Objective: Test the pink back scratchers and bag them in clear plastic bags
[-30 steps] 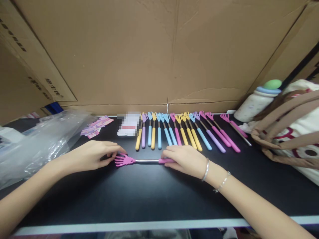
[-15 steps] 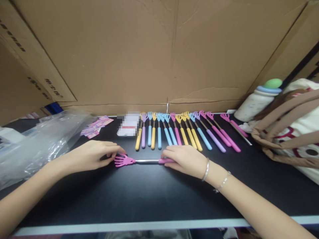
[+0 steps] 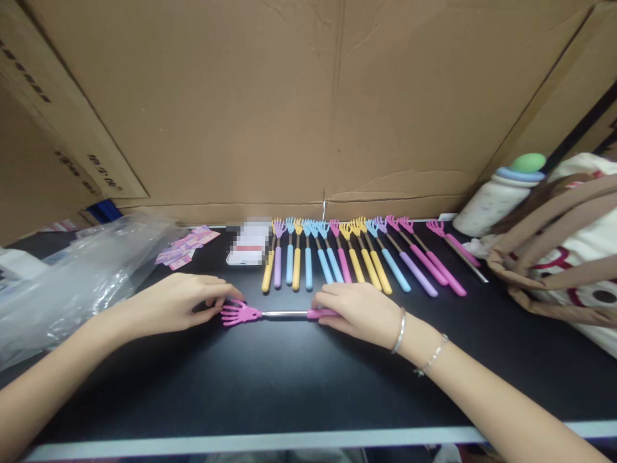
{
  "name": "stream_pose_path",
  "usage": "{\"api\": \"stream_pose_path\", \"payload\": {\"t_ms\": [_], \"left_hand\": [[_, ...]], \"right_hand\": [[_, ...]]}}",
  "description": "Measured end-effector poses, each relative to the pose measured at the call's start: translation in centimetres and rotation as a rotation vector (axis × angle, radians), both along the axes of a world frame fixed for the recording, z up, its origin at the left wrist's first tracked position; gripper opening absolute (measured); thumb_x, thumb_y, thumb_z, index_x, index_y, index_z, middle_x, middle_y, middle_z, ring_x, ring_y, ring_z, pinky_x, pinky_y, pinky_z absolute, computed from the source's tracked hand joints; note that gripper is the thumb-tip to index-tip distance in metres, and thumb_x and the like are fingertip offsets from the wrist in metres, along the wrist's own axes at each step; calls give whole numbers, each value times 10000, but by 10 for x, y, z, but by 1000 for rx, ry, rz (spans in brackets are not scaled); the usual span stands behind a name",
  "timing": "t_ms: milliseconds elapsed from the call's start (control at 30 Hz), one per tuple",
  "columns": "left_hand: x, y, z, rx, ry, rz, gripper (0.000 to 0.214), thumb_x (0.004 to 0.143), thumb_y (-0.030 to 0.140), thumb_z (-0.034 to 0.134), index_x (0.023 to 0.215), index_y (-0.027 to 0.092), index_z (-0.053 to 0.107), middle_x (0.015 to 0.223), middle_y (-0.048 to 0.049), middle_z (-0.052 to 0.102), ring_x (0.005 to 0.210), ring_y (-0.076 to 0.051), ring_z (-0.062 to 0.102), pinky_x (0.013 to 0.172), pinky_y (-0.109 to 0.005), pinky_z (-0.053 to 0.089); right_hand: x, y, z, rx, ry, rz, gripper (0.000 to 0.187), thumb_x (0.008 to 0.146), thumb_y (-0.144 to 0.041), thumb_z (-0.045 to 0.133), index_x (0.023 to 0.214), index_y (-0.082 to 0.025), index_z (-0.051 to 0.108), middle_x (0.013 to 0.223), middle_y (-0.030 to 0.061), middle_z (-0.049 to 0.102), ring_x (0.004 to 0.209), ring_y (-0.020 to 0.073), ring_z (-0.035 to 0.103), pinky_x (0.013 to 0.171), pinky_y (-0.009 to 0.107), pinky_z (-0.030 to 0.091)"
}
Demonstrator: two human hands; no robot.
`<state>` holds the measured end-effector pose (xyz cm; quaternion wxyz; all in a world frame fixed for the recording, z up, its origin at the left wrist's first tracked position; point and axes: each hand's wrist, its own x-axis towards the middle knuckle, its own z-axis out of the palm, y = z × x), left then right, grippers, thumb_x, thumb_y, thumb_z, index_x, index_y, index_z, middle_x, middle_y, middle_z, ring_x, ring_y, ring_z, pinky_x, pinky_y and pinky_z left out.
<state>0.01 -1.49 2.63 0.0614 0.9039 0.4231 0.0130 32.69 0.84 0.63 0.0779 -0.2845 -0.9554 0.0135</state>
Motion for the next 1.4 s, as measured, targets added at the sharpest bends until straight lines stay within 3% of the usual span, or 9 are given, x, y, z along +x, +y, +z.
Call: {"api": "stream_pose_path", "payload": {"t_ms": [1400], "left_hand": [[2,0,0,-1,4,0,342,835,133,409,1084,284,589,943,23,650,771,-113,614,667,-199,414]], "right_hand": [[-3,-2,3,37,8,39,299,961,-349,366,921,-186,614,813,28,632,703,129,587,605,238,392]]}}
